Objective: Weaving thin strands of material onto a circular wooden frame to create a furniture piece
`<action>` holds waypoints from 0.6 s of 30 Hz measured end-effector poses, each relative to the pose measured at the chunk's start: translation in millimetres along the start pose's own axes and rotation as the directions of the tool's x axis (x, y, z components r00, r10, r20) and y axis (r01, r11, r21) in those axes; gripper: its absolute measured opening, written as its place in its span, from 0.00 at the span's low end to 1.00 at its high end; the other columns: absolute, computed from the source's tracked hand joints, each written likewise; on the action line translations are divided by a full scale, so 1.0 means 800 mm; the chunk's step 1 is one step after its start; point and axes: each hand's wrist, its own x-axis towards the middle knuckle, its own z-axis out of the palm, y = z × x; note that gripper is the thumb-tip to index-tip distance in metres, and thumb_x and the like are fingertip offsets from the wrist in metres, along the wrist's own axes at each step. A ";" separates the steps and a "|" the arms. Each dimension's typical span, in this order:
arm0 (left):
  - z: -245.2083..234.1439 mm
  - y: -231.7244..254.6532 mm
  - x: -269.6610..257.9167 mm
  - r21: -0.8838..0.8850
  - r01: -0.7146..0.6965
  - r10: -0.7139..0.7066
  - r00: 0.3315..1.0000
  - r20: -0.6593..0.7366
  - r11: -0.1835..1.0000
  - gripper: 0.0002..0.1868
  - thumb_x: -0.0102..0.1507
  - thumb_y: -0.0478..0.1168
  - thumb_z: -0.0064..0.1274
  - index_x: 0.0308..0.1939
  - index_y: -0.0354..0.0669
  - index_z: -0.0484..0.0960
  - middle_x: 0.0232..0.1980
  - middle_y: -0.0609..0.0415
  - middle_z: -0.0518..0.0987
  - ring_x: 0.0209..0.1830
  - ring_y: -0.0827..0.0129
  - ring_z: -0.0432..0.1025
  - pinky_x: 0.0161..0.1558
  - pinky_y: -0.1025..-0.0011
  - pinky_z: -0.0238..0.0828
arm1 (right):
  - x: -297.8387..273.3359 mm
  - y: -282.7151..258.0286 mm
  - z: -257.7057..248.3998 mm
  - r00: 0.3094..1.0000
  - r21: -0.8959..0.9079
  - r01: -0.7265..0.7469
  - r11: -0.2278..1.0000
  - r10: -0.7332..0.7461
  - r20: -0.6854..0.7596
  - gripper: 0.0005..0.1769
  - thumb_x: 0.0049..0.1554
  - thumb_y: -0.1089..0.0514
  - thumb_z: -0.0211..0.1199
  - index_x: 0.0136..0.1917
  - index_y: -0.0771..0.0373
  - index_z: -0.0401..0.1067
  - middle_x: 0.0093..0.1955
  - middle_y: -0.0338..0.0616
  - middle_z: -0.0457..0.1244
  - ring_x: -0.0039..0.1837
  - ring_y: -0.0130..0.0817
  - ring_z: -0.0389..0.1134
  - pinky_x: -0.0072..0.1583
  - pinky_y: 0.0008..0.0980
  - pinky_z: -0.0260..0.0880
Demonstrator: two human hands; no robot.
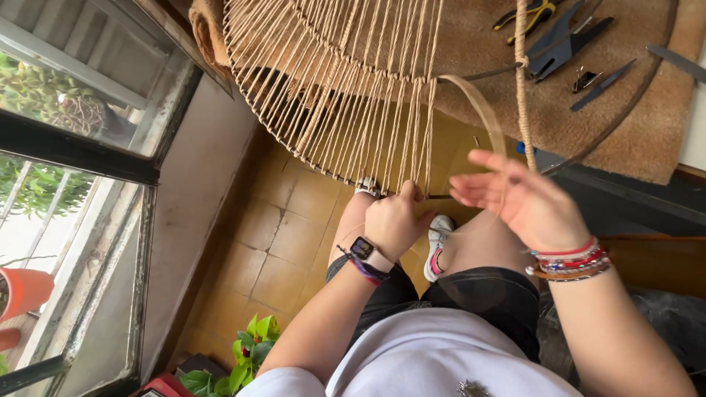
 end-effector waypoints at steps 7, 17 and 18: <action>0.010 0.011 -0.024 -0.936 0.049 0.065 0.995 0.076 0.350 0.21 0.69 0.38 0.33 0.60 0.46 0.78 0.32 0.54 0.84 0.18 0.85 0.59 0.24 0.87 0.54 | -0.039 0.079 0.003 0.781 -0.972 -0.065 0.227 0.618 0.092 0.19 0.63 0.47 0.50 0.60 0.48 0.79 0.59 0.39 0.72 0.66 0.42 0.70 0.70 0.41 0.68; 0.007 0.011 0.000 0.203 -0.254 0.280 0.953 -0.111 0.945 0.44 0.61 0.36 0.43 0.82 0.53 0.47 0.16 0.58 0.70 0.10 0.60 0.66 0.13 0.58 0.61 | 0.048 -0.066 0.008 0.978 -0.968 0.174 0.181 -0.151 0.147 0.25 0.48 0.72 0.50 0.55 0.55 0.75 0.59 0.42 0.68 0.61 0.42 0.69 0.63 0.41 0.68; 0.007 0.017 0.007 0.180 -0.243 0.262 0.961 -0.090 0.953 0.41 0.64 0.40 0.42 0.81 0.48 0.48 0.17 0.51 0.73 0.12 0.53 0.69 0.16 0.52 0.64 | 0.067 -0.088 0.014 0.930 -0.962 0.255 0.100 -0.299 0.215 0.16 0.57 0.72 0.53 0.55 0.62 0.74 0.59 0.48 0.66 0.61 0.45 0.68 0.66 0.43 0.68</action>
